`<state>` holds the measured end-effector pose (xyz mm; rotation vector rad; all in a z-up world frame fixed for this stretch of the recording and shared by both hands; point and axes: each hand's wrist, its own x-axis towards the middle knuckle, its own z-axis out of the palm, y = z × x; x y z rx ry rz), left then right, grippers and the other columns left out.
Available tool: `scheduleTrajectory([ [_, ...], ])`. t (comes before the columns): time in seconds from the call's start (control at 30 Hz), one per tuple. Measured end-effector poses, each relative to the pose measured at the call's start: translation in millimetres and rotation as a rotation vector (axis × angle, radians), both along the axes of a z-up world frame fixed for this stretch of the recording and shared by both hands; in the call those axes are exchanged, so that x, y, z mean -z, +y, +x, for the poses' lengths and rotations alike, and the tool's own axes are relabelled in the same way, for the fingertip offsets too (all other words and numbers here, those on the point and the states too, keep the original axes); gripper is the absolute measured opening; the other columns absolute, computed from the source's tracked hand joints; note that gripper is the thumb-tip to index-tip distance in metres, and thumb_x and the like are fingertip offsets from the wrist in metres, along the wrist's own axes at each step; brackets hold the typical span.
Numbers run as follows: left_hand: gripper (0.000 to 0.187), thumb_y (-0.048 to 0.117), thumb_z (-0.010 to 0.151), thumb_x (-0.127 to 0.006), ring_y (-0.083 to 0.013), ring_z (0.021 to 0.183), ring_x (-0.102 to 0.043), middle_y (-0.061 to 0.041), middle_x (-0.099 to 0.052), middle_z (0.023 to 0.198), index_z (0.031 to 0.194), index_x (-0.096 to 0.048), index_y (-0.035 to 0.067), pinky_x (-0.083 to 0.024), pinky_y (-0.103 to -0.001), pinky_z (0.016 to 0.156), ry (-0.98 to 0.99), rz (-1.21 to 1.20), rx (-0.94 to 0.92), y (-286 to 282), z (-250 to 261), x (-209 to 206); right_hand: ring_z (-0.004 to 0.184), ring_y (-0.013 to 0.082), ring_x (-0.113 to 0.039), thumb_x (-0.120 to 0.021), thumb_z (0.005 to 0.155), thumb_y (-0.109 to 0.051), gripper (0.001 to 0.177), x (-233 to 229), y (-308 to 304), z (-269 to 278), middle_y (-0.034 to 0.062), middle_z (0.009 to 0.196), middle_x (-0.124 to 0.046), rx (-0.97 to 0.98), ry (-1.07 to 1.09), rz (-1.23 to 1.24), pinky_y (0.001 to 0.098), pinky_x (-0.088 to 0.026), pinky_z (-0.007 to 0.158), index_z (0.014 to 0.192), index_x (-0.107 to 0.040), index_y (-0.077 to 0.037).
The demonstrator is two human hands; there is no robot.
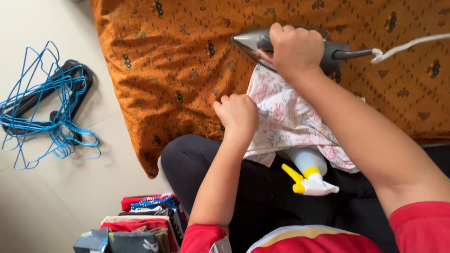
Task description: Ironing a patterned shirt and a piece of fabric while sitting on the floor.
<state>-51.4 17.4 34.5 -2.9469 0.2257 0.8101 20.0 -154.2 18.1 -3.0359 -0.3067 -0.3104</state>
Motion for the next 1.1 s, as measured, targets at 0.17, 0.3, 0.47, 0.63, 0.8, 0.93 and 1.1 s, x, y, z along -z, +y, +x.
scheduleTrajectory([
  [0.17, 0.025, 0.027, 0.088, -0.061, -0.0298, 0.087, -0.068, -0.009, -0.075, 0.085, 0.077, -0.079, 0.013, -0.043, -0.048, 0.081, -0.096, -0.024, -0.035, 4.3, -1.5, 9.9, 0.054, 0.0233, -0.066, -0.079, 0.084, -0.058, 0.045, -14.6, -17.9, -27.6, 0.0045, 0.073, -0.068, -0.117, 0.181, 0.028, 0.0399, -0.050, 0.048, 0.090, -0.068, -0.015],
  [0.3, 0.036, 0.034, 0.093, -0.058, -0.0314, 0.084, -0.068, -0.010, -0.075, 0.083, 0.075, -0.079, 0.011, -0.044, -0.051, 0.081, -0.136, -0.050, -0.056, 1.3, -3.0, 9.2, 0.055, 0.0218, -0.066, -0.078, 0.087, -0.061, 0.050, -11.1, -49.2, -42.1, 0.0056, 0.071, -0.068, -0.069, 0.382, -0.008, 0.0398, -0.049, 0.048, 0.084, -0.065, -0.013],
  [0.47, 0.024, 0.030, 0.087, -0.064, -0.0325, 0.079, -0.071, -0.012, -0.074, 0.085, 0.093, -0.070, 0.008, -0.046, -0.052, 0.077, -0.303, -0.218, -0.035, -1.8, -1.7, 33.4, 0.058, 0.0172, -0.064, -0.078, 0.089, -0.073, 0.061, 18.7, -80.0, -15.3, -0.0007, 0.076, -0.065, 0.137, -0.039, -0.247, 0.0349, -0.046, 0.052, 0.087, -0.063, -0.015],
  [0.63, 0.022, 0.024, 0.092, -0.066, -0.0338, 0.083, -0.070, -0.014, -0.072, 0.092, 0.103, -0.060, 0.005, -0.048, -0.049, 0.075, -0.193, -0.434, -0.136, -2.0, -1.2, 32.6, 0.055, 0.0155, -0.063, -0.073, 0.087, -0.079, 0.066, 29.2, -138.2, -34.8, -0.0018, 0.074, -0.065, 0.346, 0.018, -0.357, 0.0344, -0.044, 0.046, 0.094, -0.064, -0.014],
  [0.8, 0.022, 0.014, 0.090, -0.066, -0.0325, 0.087, -0.069, -0.013, -0.071, 0.096, 0.108, -0.059, 0.004, -0.045, -0.047, 0.077, -0.290, -0.628, -0.064, -14.0, -4.6, 1.5, 0.064, 0.0193, -0.065, -0.068, 0.090, -0.081, 0.073, 35.8, -203.6, -65.8, 0.0018, 0.079, -0.066, 0.490, 0.014, -0.493, 0.0379, -0.047, 0.056, 0.105, -0.064, -0.010],
  [0.93, 0.032, 0.017, 0.081, -0.070, -0.0309, 0.089, -0.068, -0.010, -0.069, 0.098, 0.110, -0.060, 0.006, -0.043, -0.045, 0.084, -0.532, -0.774, 0.183, -28.4, -4.0, -33.7, 0.100, 0.0230, -0.066, -0.066, 0.087, -0.060, 0.060, -14.4, -158.1, -62.2, 0.0030, 0.109, -0.071, 0.311, -0.169, -0.607, 0.0432, -0.045, 0.082, 0.134, -0.059, -0.025],
  [1.1, 0.019, 0.008, 0.081, -0.069, -0.0233, 0.086, -0.070, -0.004, -0.068, 0.090, 0.100, -0.065, 0.012, -0.045, -0.042, 0.085, -0.402, -0.692, 0.300, -21.3, -12.5, -64.4, 0.086, 0.0249, -0.063, -0.057, 0.107, -0.023, 0.029, -53.3, -63.7, -49.1, 0.0112, 0.099, -0.070, -0.186, -0.086, -0.026, 0.0442, -0.046, 0.071, 0.131, -0.072, -0.029],
])
